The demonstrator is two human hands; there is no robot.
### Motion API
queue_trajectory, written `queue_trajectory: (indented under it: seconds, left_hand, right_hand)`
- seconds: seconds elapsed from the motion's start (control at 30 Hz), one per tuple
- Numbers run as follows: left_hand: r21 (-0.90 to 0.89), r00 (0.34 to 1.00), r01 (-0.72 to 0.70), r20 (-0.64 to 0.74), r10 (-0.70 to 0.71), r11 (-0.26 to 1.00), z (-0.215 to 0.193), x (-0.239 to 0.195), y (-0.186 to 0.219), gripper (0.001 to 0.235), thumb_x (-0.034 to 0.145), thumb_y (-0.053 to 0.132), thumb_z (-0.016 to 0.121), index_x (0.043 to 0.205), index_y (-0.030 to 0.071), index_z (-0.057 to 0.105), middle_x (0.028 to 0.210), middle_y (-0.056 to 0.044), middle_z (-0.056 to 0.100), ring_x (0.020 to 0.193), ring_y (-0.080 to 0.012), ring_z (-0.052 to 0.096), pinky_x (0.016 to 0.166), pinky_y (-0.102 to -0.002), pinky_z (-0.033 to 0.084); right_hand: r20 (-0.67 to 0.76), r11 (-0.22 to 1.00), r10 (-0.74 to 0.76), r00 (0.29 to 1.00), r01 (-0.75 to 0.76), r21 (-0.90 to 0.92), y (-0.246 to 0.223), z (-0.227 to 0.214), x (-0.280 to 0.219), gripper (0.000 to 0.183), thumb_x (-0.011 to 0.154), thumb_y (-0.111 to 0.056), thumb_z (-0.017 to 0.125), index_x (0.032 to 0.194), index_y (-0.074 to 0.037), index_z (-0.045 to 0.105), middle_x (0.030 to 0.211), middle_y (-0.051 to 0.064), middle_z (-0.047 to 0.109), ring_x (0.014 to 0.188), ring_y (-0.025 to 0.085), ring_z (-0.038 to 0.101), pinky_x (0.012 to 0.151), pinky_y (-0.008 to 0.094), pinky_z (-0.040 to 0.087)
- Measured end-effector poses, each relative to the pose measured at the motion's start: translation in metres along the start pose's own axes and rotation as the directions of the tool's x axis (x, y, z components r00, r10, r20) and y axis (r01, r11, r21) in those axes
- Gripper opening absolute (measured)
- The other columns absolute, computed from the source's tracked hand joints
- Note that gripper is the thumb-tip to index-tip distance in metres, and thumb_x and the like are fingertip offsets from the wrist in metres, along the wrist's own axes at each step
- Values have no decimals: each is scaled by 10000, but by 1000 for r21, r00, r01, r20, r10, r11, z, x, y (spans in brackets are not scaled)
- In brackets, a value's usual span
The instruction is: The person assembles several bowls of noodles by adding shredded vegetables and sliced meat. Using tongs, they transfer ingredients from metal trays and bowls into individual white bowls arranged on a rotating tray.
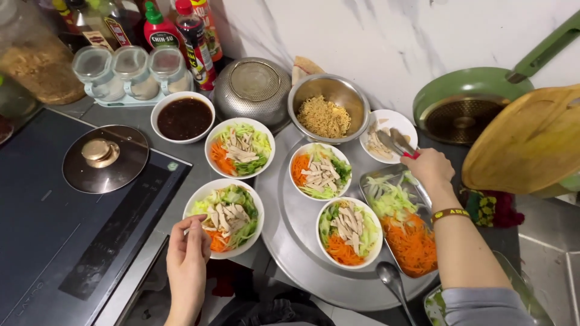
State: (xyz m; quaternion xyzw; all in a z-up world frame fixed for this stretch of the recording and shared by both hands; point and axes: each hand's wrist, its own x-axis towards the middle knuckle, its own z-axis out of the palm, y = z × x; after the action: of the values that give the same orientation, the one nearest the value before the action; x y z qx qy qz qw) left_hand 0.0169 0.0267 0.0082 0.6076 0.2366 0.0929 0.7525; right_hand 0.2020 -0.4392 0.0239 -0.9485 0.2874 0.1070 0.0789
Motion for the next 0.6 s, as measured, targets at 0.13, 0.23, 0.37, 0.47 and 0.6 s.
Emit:
queue_trajectory:
  seconds: [0.13,0.23,0.37,0.47,0.6]
  left_hand:
    - [46,998,15,-58,-12,999,-6,-5,-2,247,1094,255,494,1176,67,632,684,-19,407,602,-99,348,565,-246,293]
    - [41,996,23,-91,-19,999,-10,-6,-1,247,1102,252,486,1188,63,622,703,-20,420,598,-97,335,556,-250,287]
    - [47,993,39,-112,-34,998,-12,-10,1,254,1105,254,477,1191,57,613,706,-15,414,570,-106,286,542,-260,261]
    - [37,996,-17,-86,20,999,-12,-5,-6,236,1097,249,489,1167,63,618,686,-11,401,593,-94,317,537,-250,255]
    - [52,998,-3,-60,6,999,-1,-5,0,238,1092,271,502,1159,89,639,672,-9,403,590,-93,328,554,-245,279]
  right_hand:
    - [-60,999,-9,998,7,-38,7,11,6,429,984,-512,620,1180,-167,781,1120,182,757,1045,441,696,815,516,540]
    - [-93,999,-25,995,22,-28,11,6,-1,413,1008,-512,607,1241,-205,757,1113,159,773,1031,411,716,832,494,569]
    - [-128,996,-23,991,34,85,24,-1,-9,570,1009,-562,563,1438,-194,638,1320,202,678,1185,447,621,935,558,522]
    - [-78,993,-5,997,15,116,21,-5,-16,570,1006,-562,561,1433,-194,644,1282,199,695,1140,445,641,939,533,516]
    - [-129,990,-32,991,49,128,29,7,-12,564,994,-563,563,1424,-209,656,1251,187,712,1143,440,639,913,550,521]
